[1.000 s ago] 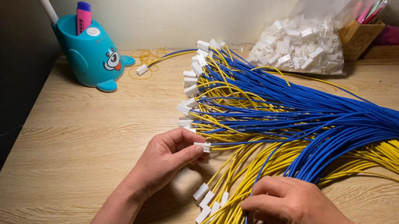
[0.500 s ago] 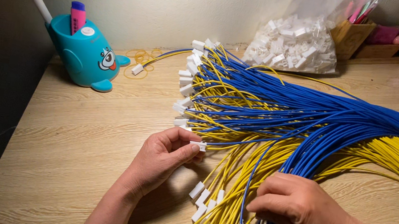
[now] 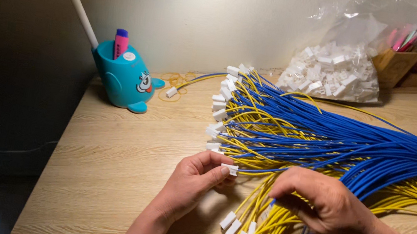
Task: The person inserts the ends of blue and yellow wires into small white plastic connectors. They repeatedly pick up a wire and a connector, align them, and press them together to secure the connection.
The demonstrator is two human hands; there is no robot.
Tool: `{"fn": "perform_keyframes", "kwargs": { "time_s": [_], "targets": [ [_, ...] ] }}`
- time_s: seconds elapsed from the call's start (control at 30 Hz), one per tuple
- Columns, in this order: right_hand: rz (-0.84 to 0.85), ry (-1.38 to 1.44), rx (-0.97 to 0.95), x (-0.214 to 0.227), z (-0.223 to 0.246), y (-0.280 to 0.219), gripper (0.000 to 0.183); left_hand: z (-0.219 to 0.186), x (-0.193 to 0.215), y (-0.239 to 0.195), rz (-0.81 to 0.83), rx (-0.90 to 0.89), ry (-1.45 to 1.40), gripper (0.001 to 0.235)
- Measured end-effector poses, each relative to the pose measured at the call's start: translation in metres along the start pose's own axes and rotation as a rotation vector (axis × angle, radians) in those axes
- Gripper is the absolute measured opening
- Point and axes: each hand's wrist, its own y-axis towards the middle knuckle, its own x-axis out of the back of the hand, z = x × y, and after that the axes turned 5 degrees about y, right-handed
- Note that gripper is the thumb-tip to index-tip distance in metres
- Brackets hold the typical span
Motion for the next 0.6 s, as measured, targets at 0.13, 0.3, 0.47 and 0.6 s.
{"fn": "perform_keyframes", "kwargs": {
  "time_s": [0.13,0.3,0.47,0.6],
  "targets": [
    [-0.087,-0.064,-0.151,-0.01,-0.024,0.023,0.003,-0.006,-0.003,0.0,-0.027,0.014,-0.022,0.019],
    [-0.149,-0.346,-0.058,-0.028,-0.04,0.03,0.008,-0.009,-0.002,0.001,-0.062,0.057,-0.045,0.02],
    [-0.285,-0.425,-0.11,-0.024,-0.05,0.02,0.014,-0.005,0.001,0.004,-0.064,0.079,-0.065,0.02],
    [-0.301,-0.456,-0.093,-0.027,-0.058,0.017,0.014,-0.002,0.002,0.003,-0.049,0.074,-0.081,0.02]
  ]
}}
